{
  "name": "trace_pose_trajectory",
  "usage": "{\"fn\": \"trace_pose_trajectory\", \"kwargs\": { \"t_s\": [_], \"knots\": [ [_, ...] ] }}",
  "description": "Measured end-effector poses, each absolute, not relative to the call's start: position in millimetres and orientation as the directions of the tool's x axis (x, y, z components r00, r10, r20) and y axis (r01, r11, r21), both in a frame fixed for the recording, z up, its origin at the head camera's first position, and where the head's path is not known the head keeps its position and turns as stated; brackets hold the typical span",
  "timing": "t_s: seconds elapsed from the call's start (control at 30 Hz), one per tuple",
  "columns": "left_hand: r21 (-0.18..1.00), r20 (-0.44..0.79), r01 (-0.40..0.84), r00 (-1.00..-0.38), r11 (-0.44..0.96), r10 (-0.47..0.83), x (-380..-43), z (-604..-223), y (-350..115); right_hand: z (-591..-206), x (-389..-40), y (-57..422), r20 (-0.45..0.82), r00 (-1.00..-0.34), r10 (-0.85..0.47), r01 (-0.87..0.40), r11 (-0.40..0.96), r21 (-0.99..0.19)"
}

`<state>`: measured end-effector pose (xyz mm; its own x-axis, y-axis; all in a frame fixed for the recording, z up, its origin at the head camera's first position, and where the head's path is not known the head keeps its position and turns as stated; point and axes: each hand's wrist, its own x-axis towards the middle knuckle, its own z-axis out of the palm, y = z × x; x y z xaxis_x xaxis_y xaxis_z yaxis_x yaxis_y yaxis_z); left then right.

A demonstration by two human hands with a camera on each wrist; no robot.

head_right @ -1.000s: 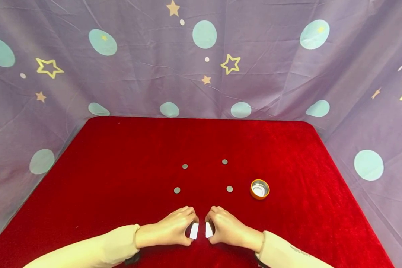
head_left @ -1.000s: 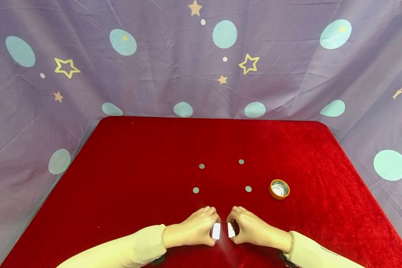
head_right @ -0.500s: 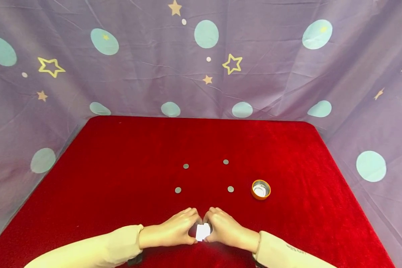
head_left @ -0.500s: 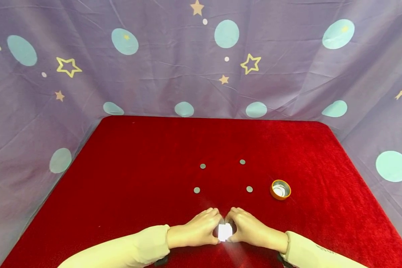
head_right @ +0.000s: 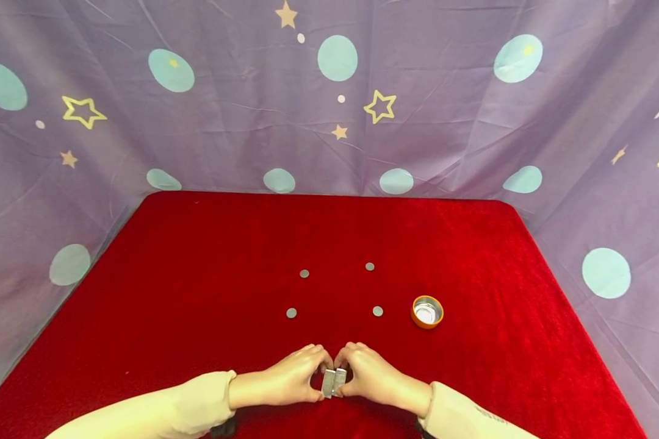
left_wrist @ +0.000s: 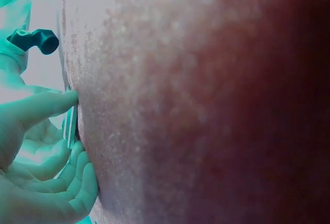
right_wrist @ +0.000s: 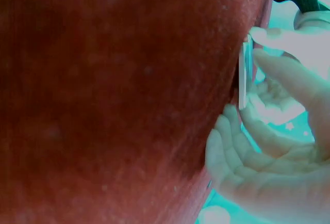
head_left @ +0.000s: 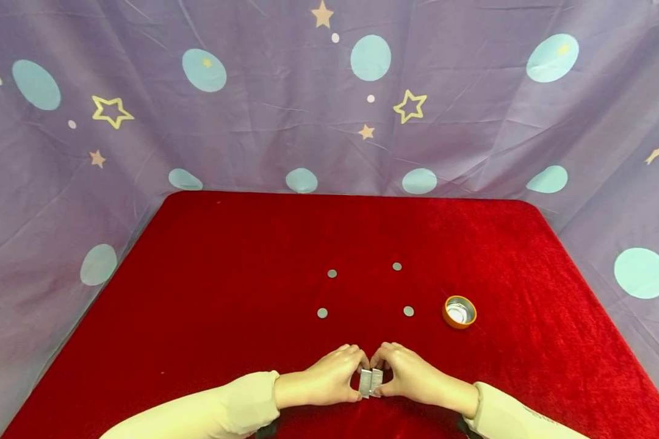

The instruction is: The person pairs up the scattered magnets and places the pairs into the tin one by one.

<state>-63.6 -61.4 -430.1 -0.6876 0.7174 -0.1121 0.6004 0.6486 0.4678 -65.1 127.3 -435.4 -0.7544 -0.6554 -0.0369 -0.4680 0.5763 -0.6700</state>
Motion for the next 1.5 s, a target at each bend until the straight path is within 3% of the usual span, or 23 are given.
{"fn": "trace_pose_trajectory", "kwargs": {
  "t_s": [0.43,0.7,0.93,1.3,1.5],
  "knots": [
    [0.682,-0.111,0.480,-0.677,0.551,0.728,-63.4,-433.5,-63.1,-427.1,-67.9,150.2,-0.029,-0.741,-0.671,-0.417,0.494,-0.763],
    [0.766,-0.116,0.393,-0.694,0.509,0.711,-63.1,-434.6,-61.2,-420.7,-72.1,165.0,0.018,-0.790,-0.612,-0.384,0.472,-0.793],
    [0.883,-0.135,0.232,-0.708,0.408,0.694,-62.3,-438.8,-62.2,-418.1,-75.0,179.0,0.052,-0.840,-0.540,-0.361,0.484,-0.797],
    [0.937,-0.191,0.064,-0.728,0.343,0.658,-64.1,-436.0,-64.8,-413.8,-75.8,201.4,0.172,-0.882,-0.439,-0.404,0.516,-0.756],
    [0.959,-0.197,-0.011,-0.743,0.284,0.639,-68.5,-430.6,-67.4,-410.9,-75.1,211.8,0.179,-0.924,-0.337,-0.354,0.585,-0.729]
  ]
}}
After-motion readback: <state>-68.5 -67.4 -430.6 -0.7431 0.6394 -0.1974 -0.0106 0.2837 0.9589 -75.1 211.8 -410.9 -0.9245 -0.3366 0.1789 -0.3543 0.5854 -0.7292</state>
